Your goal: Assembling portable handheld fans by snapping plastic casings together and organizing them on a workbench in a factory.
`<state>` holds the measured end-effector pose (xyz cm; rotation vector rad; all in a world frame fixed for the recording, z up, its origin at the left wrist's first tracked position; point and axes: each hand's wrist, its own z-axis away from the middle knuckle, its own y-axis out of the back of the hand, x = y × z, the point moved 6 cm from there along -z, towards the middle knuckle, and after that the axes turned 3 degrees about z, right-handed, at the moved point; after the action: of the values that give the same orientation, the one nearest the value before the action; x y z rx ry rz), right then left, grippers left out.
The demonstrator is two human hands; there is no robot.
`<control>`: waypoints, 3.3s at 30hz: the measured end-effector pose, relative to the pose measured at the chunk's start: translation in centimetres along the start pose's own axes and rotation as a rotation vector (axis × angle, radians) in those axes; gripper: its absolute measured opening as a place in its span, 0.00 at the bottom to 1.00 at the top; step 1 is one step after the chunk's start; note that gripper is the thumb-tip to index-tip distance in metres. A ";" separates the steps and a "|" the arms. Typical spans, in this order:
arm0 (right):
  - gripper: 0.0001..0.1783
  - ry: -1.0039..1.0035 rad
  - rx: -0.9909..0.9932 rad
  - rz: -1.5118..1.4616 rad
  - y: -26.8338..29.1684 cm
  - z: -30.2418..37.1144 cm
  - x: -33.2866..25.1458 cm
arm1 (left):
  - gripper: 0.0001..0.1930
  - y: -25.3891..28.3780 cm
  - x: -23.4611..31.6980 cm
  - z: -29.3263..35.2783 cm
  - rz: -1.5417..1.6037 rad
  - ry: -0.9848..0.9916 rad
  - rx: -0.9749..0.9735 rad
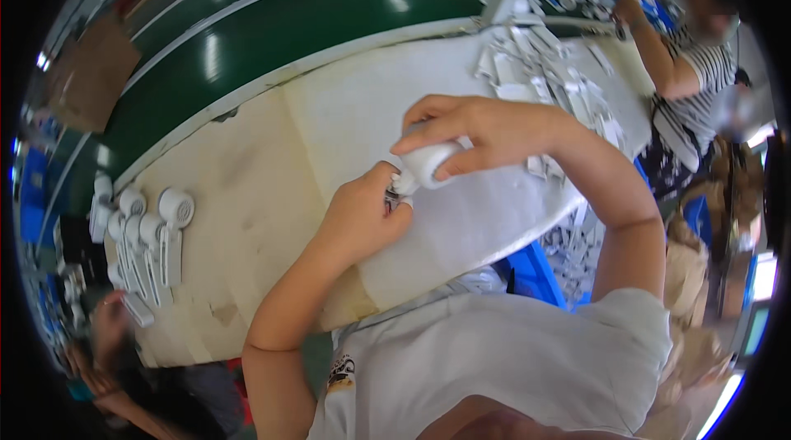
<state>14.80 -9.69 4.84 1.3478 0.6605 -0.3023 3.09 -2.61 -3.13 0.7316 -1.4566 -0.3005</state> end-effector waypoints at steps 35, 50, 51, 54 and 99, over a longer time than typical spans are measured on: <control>0.35 -0.279 0.924 0.434 -2.3 -0.6 -1.7 | 0.15 0.1 -4.0 -3.9 1.517 0.075 0.489; 0.35 -0.110 0.985 0.561 -1.6 -0.9 -3.6 | 0.16 2.7 -1.3 -2.2 1.350 -0.124 0.748; 0.30 -0.156 1.065 0.495 -1.1 0.1 -2.7 | 0.15 3.5 -0.2 -2.3 1.401 -0.245 0.678; 0.25 -0.258 0.696 -0.702 -3.6 -0.3 2.0 | 0.15 5.1 0.8 -1.7 1.380 -0.357 0.693; 0.35 -0.090 0.501 0.211 9.4 -2.9 4.2 | 0.31 6.9 -12.5 -8.5 1.042 0.028 0.407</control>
<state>22.61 -4.17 9.55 1.8549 0.3719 -0.3698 8.01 12.34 -8.32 0.2052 -1.6956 0.8170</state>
